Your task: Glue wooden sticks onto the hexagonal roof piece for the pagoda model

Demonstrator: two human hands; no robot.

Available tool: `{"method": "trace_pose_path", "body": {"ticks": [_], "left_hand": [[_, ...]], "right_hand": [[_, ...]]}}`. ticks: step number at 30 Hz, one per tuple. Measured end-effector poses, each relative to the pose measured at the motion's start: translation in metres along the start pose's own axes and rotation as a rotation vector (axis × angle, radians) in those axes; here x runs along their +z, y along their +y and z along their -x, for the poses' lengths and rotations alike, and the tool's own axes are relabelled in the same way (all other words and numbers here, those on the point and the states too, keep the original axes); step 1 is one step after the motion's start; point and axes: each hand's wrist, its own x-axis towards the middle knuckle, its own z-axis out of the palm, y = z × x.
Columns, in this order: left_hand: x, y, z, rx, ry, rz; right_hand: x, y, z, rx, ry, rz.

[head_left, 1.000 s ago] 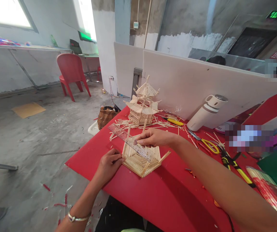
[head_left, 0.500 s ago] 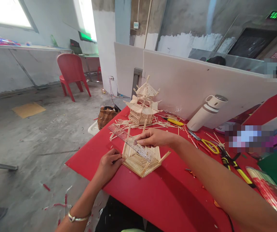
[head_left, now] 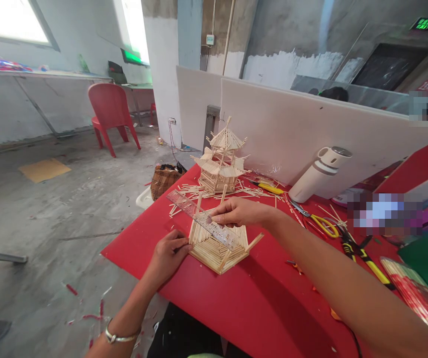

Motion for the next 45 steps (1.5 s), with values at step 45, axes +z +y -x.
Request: {"method": "trace_pose_path", "body": {"ticks": [45], "left_hand": [[-0.064, 0.127, -0.003, -0.593, -0.164, 1.062]], "right_hand": [[0.023, -0.068, 0.064, -0.888, 0.419, 0.649]]}}
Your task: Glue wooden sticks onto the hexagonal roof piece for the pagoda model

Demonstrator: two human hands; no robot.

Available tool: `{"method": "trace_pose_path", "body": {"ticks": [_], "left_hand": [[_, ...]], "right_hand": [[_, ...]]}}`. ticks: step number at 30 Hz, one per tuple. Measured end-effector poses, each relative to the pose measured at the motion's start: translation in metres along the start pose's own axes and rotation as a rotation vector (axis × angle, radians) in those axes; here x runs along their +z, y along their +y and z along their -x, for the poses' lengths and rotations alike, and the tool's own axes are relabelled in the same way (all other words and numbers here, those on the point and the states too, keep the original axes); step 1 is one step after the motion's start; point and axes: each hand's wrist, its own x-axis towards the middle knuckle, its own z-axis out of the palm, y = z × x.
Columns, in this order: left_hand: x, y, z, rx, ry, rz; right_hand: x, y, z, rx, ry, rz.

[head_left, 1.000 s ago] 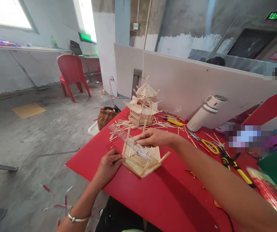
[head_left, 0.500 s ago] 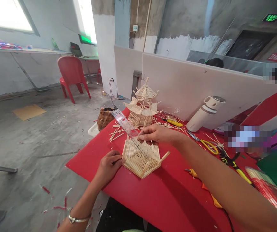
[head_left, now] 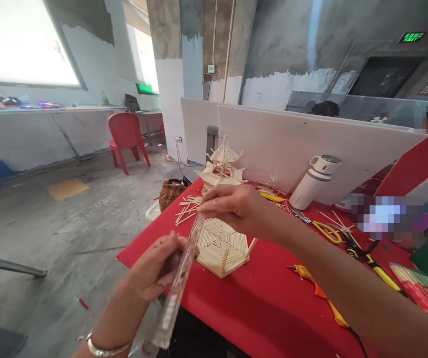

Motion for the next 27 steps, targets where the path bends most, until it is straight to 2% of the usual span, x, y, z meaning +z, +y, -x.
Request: {"method": "trace_pose_path", "body": {"ticks": [2, 4, 7, 8, 10, 12, 13, 16, 19, 21, 24, 27], "left_hand": [[0.018, 0.005, 0.000, 0.004, -0.057, 0.033], [0.031, 0.005, -0.002, 0.126, 0.023, 0.066], [0.042, 0.001, -0.006, 0.361, 0.217, 0.073], [0.044, -0.001, -0.007, 0.419, 0.262, 0.059], [0.047, -0.005, -0.011, 0.495, 0.314, 0.016], [0.046, -0.011, -0.015, 0.533, 0.339, -0.040], [0.044, -0.015, -0.017, 0.545, 0.350, -0.071], [0.026, -0.033, -0.024, 0.597, 0.409, -0.221], [-0.005, -0.058, -0.037, 0.677, 0.563, -0.529], [-0.026, -0.076, -0.047, 0.670, 0.614, -0.681], [-0.046, -0.096, -0.060, 0.620, 0.540, -0.791], [-0.053, -0.103, -0.067, 0.582, 0.442, -0.879]], "right_hand": [[0.004, -0.008, 0.003, -0.057, -0.037, 0.035], [0.006, -0.013, 0.010, -0.018, 0.003, 0.039], [0.009, -0.017, 0.021, 0.238, 0.196, 0.006], [0.010, -0.017, 0.024, 0.334, 0.203, -0.043], [0.015, -0.015, 0.029, 0.481, 0.082, -0.201], [0.022, -0.011, 0.031, 0.560, -0.070, -0.345], [0.025, -0.008, 0.031, 0.589, -0.106, -0.386], [0.031, 0.002, 0.028, 0.666, -0.071, -0.444], [0.032, 0.016, 0.024, 0.758, -0.026, -0.502], [0.033, 0.027, 0.021, 0.826, -0.038, -0.522], [0.036, 0.043, 0.019, 0.909, -0.093, -0.540], [0.041, 0.057, 0.020, 0.947, -0.140, -0.575]]}}
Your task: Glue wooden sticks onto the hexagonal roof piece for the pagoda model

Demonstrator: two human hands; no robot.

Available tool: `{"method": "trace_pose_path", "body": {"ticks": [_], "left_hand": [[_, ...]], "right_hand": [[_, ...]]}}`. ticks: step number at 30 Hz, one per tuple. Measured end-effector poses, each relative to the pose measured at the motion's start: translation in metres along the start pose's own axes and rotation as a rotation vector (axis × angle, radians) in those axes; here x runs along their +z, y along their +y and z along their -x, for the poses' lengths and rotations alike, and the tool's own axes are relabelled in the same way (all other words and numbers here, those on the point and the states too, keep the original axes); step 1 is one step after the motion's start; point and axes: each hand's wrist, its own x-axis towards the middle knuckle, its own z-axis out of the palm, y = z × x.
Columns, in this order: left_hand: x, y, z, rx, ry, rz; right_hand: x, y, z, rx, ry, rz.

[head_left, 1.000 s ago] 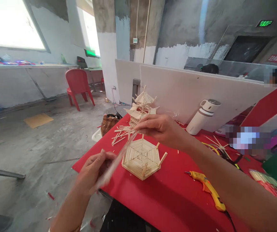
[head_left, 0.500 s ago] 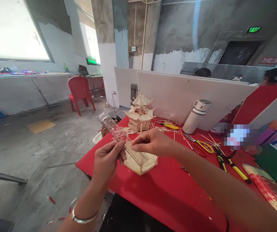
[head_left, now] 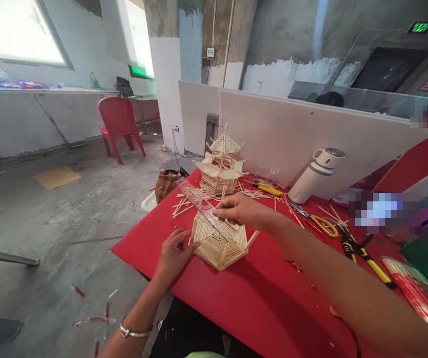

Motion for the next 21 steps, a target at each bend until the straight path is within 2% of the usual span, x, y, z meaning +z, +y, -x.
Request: {"method": "trace_pose_path", "body": {"ticks": [6, 12, 21], "left_hand": [[0.000, -0.005, 0.001, 0.014, -0.059, -0.032], [0.002, -0.011, 0.002, 0.015, -0.046, -0.057], [0.002, -0.009, 0.002, 0.019, -0.023, -0.050]], "right_hand": [[-0.002, 0.014, -0.010, 0.026, -0.074, -0.021], [0.001, 0.015, -0.010, 0.039, -0.104, -0.039], [-0.001, 0.015, -0.010, 0.036, -0.114, -0.021]]}}
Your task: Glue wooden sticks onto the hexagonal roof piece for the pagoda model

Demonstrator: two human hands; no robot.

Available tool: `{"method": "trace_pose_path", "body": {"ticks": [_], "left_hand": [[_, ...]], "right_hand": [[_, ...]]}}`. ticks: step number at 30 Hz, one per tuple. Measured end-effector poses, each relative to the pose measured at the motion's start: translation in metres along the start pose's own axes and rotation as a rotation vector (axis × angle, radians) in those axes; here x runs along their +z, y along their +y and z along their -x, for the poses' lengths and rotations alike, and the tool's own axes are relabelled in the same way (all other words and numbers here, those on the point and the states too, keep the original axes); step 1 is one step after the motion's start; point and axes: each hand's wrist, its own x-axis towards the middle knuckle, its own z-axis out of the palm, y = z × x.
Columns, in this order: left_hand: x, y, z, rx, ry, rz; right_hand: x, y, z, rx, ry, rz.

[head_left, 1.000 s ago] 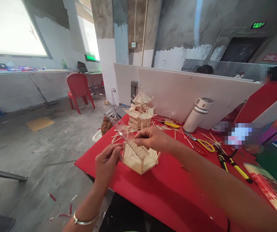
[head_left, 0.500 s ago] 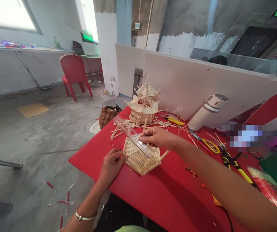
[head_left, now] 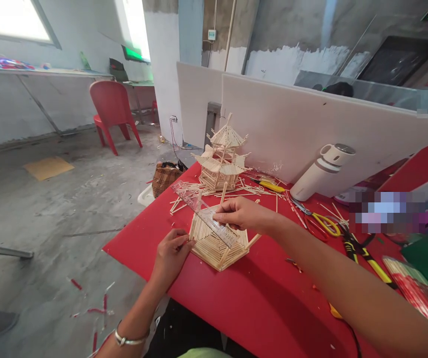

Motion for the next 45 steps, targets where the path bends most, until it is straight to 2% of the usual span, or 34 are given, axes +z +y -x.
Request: {"method": "trace_pose_path", "body": {"ticks": [26, 45], "left_hand": [[-0.0003, 0.0009, 0.0007, 0.012, 0.004, -0.024], [0.0001, -0.0025, 0.0011, 0.032, 0.013, -0.020]], "right_hand": [[0.0046, 0.0004, -0.0022, -0.013, -0.029, 0.025], [0.0054, 0.0013, -0.0009, -0.016, -0.003, -0.020]]}}
